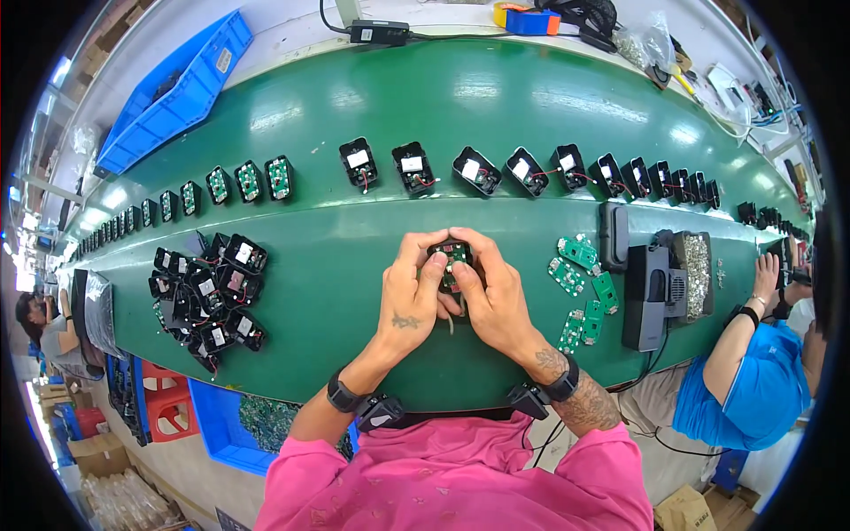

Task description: The person picks up a circuit board and a black casing, fits the board into the casing by hand, and places the assembled unit onto the conveyor belt.

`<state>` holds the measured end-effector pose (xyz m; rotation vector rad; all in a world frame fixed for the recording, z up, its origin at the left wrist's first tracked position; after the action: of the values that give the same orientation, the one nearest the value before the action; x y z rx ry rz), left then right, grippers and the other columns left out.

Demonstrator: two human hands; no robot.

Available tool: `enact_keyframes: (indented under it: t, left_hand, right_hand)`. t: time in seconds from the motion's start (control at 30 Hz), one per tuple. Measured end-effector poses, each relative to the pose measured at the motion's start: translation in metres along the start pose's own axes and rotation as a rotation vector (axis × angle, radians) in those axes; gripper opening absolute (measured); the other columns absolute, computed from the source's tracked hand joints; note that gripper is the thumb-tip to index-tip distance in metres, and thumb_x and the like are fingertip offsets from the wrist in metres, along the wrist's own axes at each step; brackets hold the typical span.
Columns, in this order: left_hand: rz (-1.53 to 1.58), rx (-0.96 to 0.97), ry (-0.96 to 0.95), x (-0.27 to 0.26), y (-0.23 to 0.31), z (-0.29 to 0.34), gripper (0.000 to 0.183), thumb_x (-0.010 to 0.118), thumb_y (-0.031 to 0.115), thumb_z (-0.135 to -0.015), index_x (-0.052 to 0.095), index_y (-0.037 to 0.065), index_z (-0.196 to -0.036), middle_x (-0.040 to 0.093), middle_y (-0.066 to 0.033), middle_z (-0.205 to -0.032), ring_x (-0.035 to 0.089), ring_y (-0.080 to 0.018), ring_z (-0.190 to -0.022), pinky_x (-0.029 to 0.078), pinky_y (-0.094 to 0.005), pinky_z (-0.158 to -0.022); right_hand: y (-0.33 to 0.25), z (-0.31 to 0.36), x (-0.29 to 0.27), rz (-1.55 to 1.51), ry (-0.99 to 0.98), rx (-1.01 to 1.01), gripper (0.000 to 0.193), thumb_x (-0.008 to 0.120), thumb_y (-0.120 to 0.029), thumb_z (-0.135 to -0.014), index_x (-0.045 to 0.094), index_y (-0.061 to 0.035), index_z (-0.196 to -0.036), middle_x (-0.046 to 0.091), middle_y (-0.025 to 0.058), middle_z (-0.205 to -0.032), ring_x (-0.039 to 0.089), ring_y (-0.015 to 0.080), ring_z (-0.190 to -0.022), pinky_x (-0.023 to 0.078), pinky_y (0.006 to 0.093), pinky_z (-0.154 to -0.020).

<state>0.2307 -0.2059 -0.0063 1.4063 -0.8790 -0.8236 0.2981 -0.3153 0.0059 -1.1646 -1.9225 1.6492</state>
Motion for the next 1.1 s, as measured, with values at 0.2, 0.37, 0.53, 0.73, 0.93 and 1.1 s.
enact_keyframes:
  t: [0.2, 0.37, 0.53, 0.73, 0.93, 1.1]
  left_hand:
    - [-0.04, 0.123, 0.04, 0.001, 0.01, 0.006, 0.025, 0.05, 0.01, -0.102, 0.053, 0.002, -0.125, 0.066, -0.0123, -0.09, 0.066, -0.0148, -0.054, 0.05, -0.0252, -0.043]
    - [-0.034, 0.146, 0.055, 0.002, 0.01, 0.005, 0.023, 0.051, 0.009, -0.102, 0.056, 0.003, -0.123, 0.066, -0.0111, -0.088, 0.065, -0.0138, -0.054, 0.05, -0.0251, -0.042]
    - [-0.024, 0.149, 0.08, 0.005, 0.011, 0.004, 0.023, 0.051, 0.006, -0.101, 0.056, 0.002, -0.123, 0.066, -0.0106, -0.086, 0.065, -0.0132, -0.053, 0.05, -0.0251, -0.042]
    - [-0.07, 0.226, 0.124, 0.01, 0.014, 0.008, 0.023, 0.051, 0.006, -0.101, 0.055, 0.0, -0.123, 0.066, -0.0102, -0.087, 0.066, -0.0138, -0.054, 0.052, -0.0256, -0.042]
    - [-0.06, 0.117, 0.108, -0.001, 0.012, -0.003, 0.025, 0.051, 0.011, -0.102, 0.056, 0.003, -0.125, 0.066, -0.0108, -0.09, 0.068, -0.0149, -0.061, 0.055, -0.0256, -0.045]
    - [-0.247, 0.106, 0.495, -0.099, 0.039, -0.033, 0.028, 0.042, 0.017, -0.105, 0.053, 0.004, -0.127, 0.062, -0.0136, -0.098, 0.064, -0.0175, -0.05, 0.049, -0.0225, -0.039]
  right_hand:
    - [-0.001, 0.002, -0.001, -0.072, -0.001, -0.07, 0.036, 0.055, -0.005, -0.098, 0.052, -0.0055, -0.134, 0.056, 0.0032, -0.085, 0.05, 0.0092, -0.071, 0.047, 0.0265, -0.064]
    - [0.008, 0.004, -0.001, -0.112, -0.021, -0.013, 0.035, 0.054, -0.006, -0.099, 0.051, -0.0056, -0.134, 0.058, 0.004, -0.088, 0.054, 0.0099, -0.075, 0.05, 0.027, -0.069]
    - [0.004, 0.003, 0.001, -0.016, 0.052, -0.095, 0.032, 0.054, -0.014, -0.103, 0.049, -0.0058, -0.134, 0.062, 0.007, -0.097, 0.06, 0.0132, -0.081, 0.052, 0.0287, -0.072]
    - [0.005, 0.002, -0.002, -0.087, 0.051, -0.12, 0.031, 0.052, -0.015, -0.104, 0.049, -0.0059, -0.134, 0.061, 0.0067, -0.097, 0.059, 0.0125, -0.081, 0.051, 0.0281, -0.072]
    - [0.006, -0.002, 0.002, -0.061, 0.055, 0.006, 0.039, 0.057, -0.01, -0.099, 0.048, -0.004, -0.137, 0.06, 0.0056, -0.095, 0.056, 0.0089, -0.075, 0.048, 0.0251, -0.066]
    - [0.015, -0.001, -0.014, -0.09, 0.013, 0.101, 0.043, 0.061, -0.009, -0.095, 0.05, -0.0004, -0.137, 0.059, 0.0049, -0.092, 0.056, 0.0077, -0.068, 0.047, 0.024, -0.06]
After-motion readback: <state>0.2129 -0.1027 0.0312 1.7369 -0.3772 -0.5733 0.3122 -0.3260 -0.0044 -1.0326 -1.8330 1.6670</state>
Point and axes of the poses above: each hand's wrist, its own z-axis away from the middle knuckle, its own x-axis out of the palm, y = z × x, the point moved 7 cm from there along -z, towards the middle knuckle
